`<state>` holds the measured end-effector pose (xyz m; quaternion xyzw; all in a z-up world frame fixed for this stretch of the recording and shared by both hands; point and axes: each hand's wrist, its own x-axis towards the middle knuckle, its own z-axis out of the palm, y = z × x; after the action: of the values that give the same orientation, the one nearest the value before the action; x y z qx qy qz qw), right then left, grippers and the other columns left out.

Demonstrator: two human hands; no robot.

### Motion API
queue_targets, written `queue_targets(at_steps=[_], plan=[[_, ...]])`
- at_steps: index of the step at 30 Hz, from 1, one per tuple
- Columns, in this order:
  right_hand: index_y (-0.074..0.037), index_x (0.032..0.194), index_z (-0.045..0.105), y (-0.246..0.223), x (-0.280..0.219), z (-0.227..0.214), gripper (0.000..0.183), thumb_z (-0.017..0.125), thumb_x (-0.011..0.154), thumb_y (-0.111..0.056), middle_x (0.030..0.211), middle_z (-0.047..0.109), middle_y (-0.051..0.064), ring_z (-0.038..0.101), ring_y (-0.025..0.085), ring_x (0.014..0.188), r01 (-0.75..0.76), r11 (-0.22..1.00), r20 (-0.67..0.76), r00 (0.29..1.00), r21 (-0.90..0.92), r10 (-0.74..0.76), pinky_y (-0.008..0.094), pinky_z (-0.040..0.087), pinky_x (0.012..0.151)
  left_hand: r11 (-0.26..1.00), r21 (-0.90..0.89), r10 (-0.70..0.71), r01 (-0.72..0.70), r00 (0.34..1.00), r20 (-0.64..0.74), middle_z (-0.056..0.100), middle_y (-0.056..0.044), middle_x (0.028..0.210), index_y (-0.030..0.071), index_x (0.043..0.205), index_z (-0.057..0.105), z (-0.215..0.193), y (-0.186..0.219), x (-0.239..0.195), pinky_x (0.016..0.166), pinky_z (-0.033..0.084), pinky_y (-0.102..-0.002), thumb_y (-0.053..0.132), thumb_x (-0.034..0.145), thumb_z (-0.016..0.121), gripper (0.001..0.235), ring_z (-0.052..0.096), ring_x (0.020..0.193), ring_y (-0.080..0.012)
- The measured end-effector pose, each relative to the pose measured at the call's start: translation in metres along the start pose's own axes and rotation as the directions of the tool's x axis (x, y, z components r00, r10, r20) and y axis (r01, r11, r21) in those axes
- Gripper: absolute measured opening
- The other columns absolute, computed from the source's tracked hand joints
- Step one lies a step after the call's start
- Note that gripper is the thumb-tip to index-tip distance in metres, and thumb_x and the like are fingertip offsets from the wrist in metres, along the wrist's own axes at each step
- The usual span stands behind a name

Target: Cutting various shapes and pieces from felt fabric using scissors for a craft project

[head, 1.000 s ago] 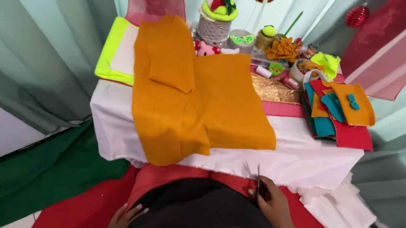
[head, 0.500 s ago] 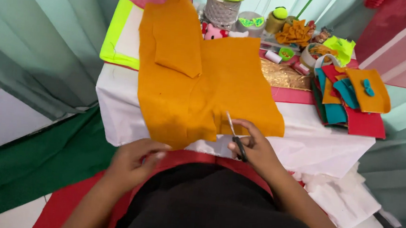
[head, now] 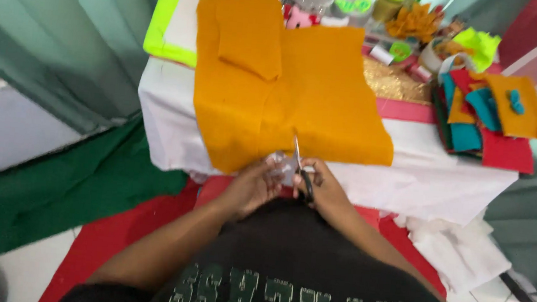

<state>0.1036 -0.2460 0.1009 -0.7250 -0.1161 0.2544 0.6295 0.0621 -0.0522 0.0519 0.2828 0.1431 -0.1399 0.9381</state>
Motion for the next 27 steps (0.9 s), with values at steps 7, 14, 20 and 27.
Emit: queue_targets(at_steps=[7,14,20,27], plan=[[-0.011,0.122,0.055,-0.011,0.0,-0.007,0.035,0.072,0.095,-0.027,0.066,0.068,0.012,0.054,0.014,0.05,0.079,0.996,-0.031,0.996,-0.041,-0.08,0.024,0.045,0.044,0.971,0.169,0.172,-0.17,0.985,0.004,0.066,0.004,0.099,0.013,0.11,0.07,0.008,0.002,-0.007,0.085,0.056,-0.026,0.027,0.097,0.071,0.019,0.067,0.1,-0.0123],[-0.01,0.123,0.052,0.009,-0.007,-0.015,0.035,0.07,0.097,-0.025,0.067,0.067,0.013,0.057,0.016,0.048,0.109,0.993,-0.019,0.994,0.039,-0.108,0.024,0.045,0.044,0.989,0.105,0.098,-0.102,0.994,0.048,0.059,-0.003,0.107,0.013,0.109,0.054,0.027,0.005,-0.012,0.092,0.053,-0.035,0.021,0.092,0.076,0.029,0.063,0.107,-0.0203],[-0.01,0.124,0.055,0.032,0.003,-0.018,0.035,0.073,0.095,-0.019,0.069,0.07,0.014,0.062,0.017,0.054,0.148,0.987,0.044,0.988,0.054,-0.151,0.023,0.046,0.044,0.992,0.105,0.066,-0.073,0.996,0.068,0.06,0.002,0.101,0.017,0.106,0.058,0.007,-0.002,0.006,0.092,0.053,-0.036,0.026,0.093,0.075,0.024,0.064,0.103,-0.0191],[-0.011,0.123,0.054,0.032,0.002,-0.016,0.035,0.073,0.095,-0.02,0.069,0.071,0.013,0.061,0.016,0.056,0.134,0.991,0.068,0.989,-0.006,-0.134,0.024,0.046,0.046,0.985,0.123,0.107,-0.12,0.988,0.108,0.064,-0.002,0.111,0.016,0.121,0.06,0.049,0.007,-0.027,0.089,0.055,-0.038,0.031,0.096,0.071,0.031,0.065,0.102,-0.0197]])
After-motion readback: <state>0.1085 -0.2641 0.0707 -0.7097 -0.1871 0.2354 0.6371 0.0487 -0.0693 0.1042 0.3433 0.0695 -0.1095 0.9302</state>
